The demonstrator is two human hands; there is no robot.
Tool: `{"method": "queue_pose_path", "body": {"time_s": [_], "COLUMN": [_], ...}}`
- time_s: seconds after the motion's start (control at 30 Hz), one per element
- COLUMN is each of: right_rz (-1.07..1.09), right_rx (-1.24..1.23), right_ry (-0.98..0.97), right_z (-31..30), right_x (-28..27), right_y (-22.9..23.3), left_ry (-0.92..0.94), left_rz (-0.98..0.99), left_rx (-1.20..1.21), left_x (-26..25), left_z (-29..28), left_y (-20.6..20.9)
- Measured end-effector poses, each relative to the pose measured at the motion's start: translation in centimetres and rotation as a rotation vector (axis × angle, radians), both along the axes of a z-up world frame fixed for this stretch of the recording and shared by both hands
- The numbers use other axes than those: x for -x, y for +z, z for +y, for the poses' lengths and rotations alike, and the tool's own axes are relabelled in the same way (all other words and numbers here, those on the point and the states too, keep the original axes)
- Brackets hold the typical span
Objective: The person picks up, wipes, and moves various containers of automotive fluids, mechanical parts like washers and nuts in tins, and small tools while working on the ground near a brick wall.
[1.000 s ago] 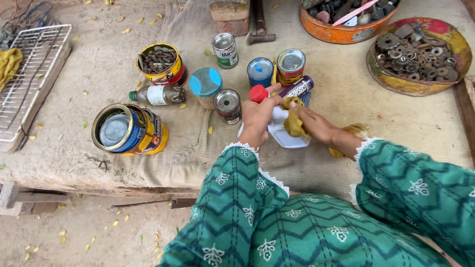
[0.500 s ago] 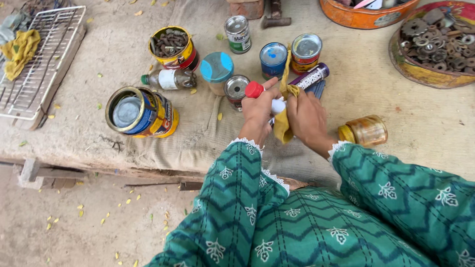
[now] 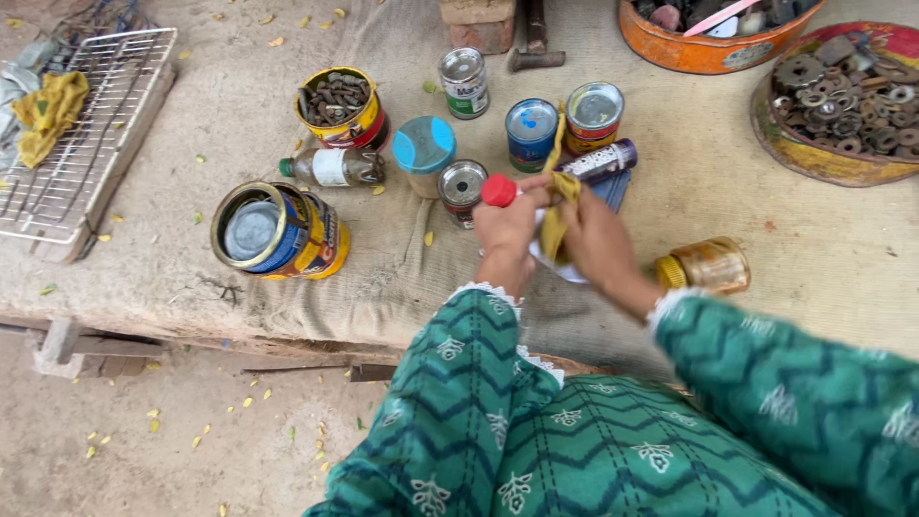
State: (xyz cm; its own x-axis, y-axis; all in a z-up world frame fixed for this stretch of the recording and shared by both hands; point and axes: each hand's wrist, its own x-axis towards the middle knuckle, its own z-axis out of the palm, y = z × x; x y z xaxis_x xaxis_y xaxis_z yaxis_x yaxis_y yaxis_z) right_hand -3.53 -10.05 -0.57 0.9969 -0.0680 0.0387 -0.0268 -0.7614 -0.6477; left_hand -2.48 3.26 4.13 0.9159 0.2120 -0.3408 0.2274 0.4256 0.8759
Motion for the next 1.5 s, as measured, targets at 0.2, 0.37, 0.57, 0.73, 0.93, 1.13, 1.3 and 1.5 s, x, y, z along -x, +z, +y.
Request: {"method": "queue_pose_path", "body": {"time_s": [0.2,0.37,0.57,0.73,0.93,1.13,1.3,1.5], "right_rz": [-0.193,0.198,0.350,-0.020,-0.295,-0.004,0.279,0.438], "right_rx": [-0.052,0.004,-0.569,-0.677,0.270,0.210,-0.692,-1.249], "right_ry": [-0.072,-0.136,-0.214,-0.142,0.402,0.281,-0.105,-0.055], "right_z": [2.5,0.7,-5.7,-2.1,3.0,1.3,-0.9,0.2], "right_x": [1.4,-5.9,-5.3,0.1,3.0,-2.5,-4.5,-5.3], "right_y": [3.6,-2.4,-3.1,1.3,5.3,5.6,7.6,9.8], "left_ry": [-0.074,-0.080,-0.018,-0.032,0.089,-0.218,-0.607,-0.681], "left_rz": [-0.037,0.007,0.047,0.072,0.318,-0.018,0.039,-0.104], "left_rx": [0.036,0.254,0.203,0.264,-0.185,-0.059,-0.297,-0.594], "left_x": [-0.6,-0.9,-1.4,-1.6,0.1,-2.2,-1.9,0.0], "left_z": [0.4,2.2,2.3,1.8,3.3,3.9,4.9,4.0], "left_y": [-1.3,-2.2,-2.9,-2.8,-0.7,-2.5,-1.4,3.0]}}
